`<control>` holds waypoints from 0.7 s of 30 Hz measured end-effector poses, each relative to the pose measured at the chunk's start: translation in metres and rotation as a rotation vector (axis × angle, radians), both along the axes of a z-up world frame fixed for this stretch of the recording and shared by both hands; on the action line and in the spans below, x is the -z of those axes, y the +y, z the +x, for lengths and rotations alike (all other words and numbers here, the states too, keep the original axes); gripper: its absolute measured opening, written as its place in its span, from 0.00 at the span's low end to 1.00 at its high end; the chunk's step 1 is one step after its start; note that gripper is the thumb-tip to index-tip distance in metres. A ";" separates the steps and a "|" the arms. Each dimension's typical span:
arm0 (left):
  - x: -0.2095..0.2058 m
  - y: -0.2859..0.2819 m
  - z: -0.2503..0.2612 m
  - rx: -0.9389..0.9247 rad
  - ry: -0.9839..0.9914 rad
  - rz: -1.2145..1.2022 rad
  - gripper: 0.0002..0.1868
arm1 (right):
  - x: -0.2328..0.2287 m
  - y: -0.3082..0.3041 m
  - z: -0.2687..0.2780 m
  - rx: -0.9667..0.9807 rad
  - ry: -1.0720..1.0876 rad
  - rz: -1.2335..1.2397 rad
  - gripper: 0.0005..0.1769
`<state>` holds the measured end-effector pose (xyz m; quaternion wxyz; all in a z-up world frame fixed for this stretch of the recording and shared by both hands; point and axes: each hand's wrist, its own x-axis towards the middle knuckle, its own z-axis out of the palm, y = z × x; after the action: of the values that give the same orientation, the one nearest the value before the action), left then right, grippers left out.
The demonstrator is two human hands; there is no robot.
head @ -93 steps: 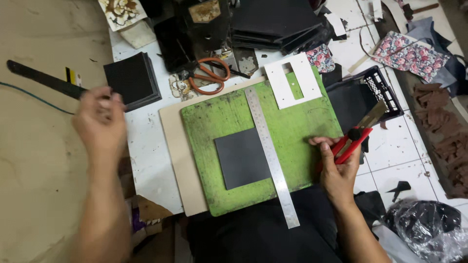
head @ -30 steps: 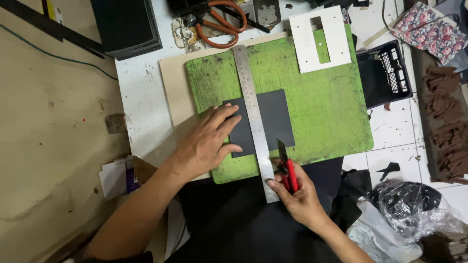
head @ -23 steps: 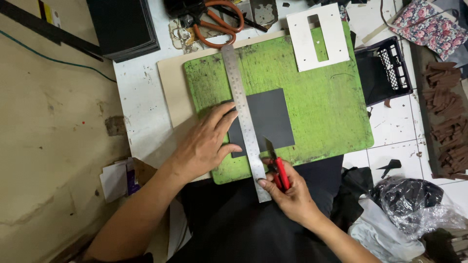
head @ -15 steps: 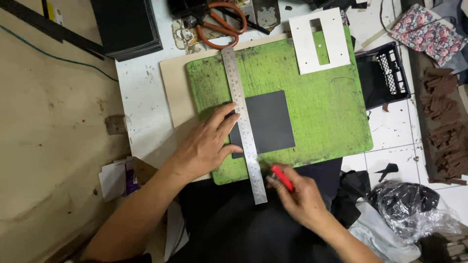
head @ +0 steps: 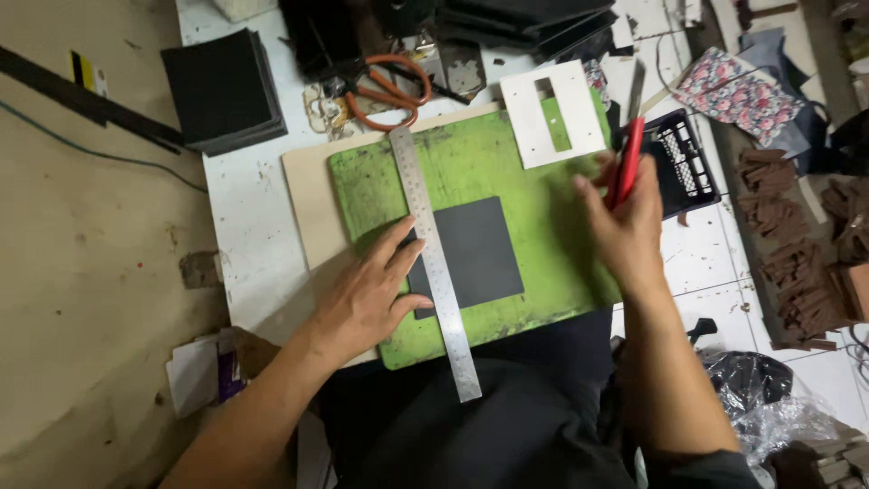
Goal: The person uses a metal ruler and a red utility knife to cut a black rectangular sheet on a green cutting mat. They align a white template over the sheet, score along the ruler, and remove the cut piece. The person repeats the process on another sheet, stacking the finished pieces aside.
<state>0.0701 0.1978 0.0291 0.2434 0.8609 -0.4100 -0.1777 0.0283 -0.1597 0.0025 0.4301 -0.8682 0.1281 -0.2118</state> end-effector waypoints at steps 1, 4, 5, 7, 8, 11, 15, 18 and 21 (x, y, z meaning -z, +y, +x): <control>-0.003 -0.001 0.000 0.005 -0.006 -0.006 0.40 | -0.004 -0.004 0.008 0.005 -0.006 -0.006 0.22; -0.009 -0.002 0.000 0.008 -0.005 0.005 0.40 | -0.011 -0.013 0.031 0.189 0.225 -0.104 0.30; -0.010 -0.002 0.000 -0.006 0.008 0.010 0.40 | -0.011 -0.014 0.038 0.187 0.222 -0.101 0.31; -0.009 -0.003 0.000 -0.021 0.016 0.012 0.39 | -0.010 -0.016 0.049 0.183 0.213 -0.102 0.33; -0.007 -0.003 0.000 -0.026 0.030 0.011 0.40 | -0.010 -0.017 0.054 0.164 0.219 -0.146 0.37; -0.010 -0.003 -0.001 -0.044 0.067 0.036 0.39 | -0.015 -0.009 0.062 0.145 0.243 -0.195 0.42; -0.005 -0.003 0.000 -0.053 0.078 0.070 0.40 | -0.019 -0.002 0.066 0.166 0.324 -0.172 0.44; -0.017 -0.005 0.000 -0.076 0.131 0.051 0.40 | -0.017 -0.006 0.070 0.179 0.336 -0.130 0.46; -0.019 -0.006 0.000 -0.080 0.121 0.058 0.41 | -0.009 -0.007 0.071 0.180 0.349 -0.078 0.44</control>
<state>0.0697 0.1918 0.0482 0.2496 0.8708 -0.3546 -0.2315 0.0992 -0.1671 0.0111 0.3470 -0.8927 0.2695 -0.1005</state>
